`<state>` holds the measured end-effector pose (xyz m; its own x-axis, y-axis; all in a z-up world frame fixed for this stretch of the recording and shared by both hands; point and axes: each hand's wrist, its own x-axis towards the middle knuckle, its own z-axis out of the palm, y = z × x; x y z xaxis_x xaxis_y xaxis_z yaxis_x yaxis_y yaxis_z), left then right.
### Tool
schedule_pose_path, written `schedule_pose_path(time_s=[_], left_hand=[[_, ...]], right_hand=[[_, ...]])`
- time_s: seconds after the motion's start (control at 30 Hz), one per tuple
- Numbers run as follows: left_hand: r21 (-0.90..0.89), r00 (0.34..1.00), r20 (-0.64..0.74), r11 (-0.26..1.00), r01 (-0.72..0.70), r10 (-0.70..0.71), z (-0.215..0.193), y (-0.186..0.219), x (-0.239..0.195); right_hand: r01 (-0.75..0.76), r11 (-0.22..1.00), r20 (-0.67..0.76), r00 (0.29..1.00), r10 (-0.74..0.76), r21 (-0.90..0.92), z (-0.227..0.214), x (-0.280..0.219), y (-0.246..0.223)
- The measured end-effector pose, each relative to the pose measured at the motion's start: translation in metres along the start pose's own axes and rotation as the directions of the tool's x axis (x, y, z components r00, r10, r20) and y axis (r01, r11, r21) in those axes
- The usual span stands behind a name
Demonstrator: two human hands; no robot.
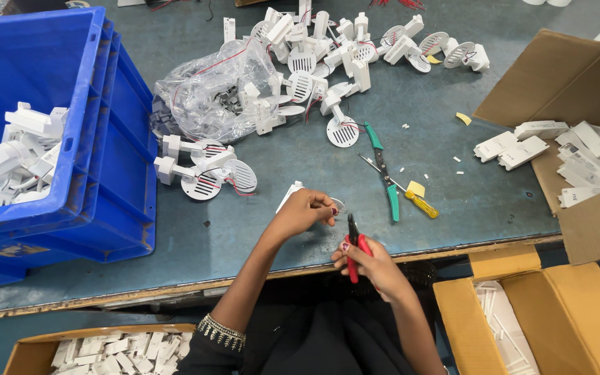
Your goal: The person uses red-handled pliers to strip the insulation from wires on small white plastic electronic components. They handle the components one at a time, strip the wires, and place the finished items on the table.
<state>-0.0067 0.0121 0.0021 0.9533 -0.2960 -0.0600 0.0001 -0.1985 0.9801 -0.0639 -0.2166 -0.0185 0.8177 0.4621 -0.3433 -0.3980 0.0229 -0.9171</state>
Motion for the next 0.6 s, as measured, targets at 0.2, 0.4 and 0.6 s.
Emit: schedule_pose_path(time_s=[0.2, 0.4, 0.6], left_hand=[[0.006, 1.0, -0.023, 1.0, -0.004, 0.004, 0.0, 0.004, -0.01], [-0.01, 1.0, -0.014, 1.0, -0.027, 0.027, 0.0, 0.003, -0.012], [-0.003, 1.0, -0.022, 1.0, -0.011, 0.011, 0.0, 0.003, -0.012]], right_hand=[[0.002, 0.998, 0.012, 1.0, -0.001, -0.06, 0.012, 0.006, 0.0], [-0.007, 0.999, -0.019, 1.0, 0.006, -0.052, 0.016, 0.009, -0.002], [0.001, 0.998, -0.038, 0.999, -0.003, -0.068, 0.015, 0.008, -0.001]])
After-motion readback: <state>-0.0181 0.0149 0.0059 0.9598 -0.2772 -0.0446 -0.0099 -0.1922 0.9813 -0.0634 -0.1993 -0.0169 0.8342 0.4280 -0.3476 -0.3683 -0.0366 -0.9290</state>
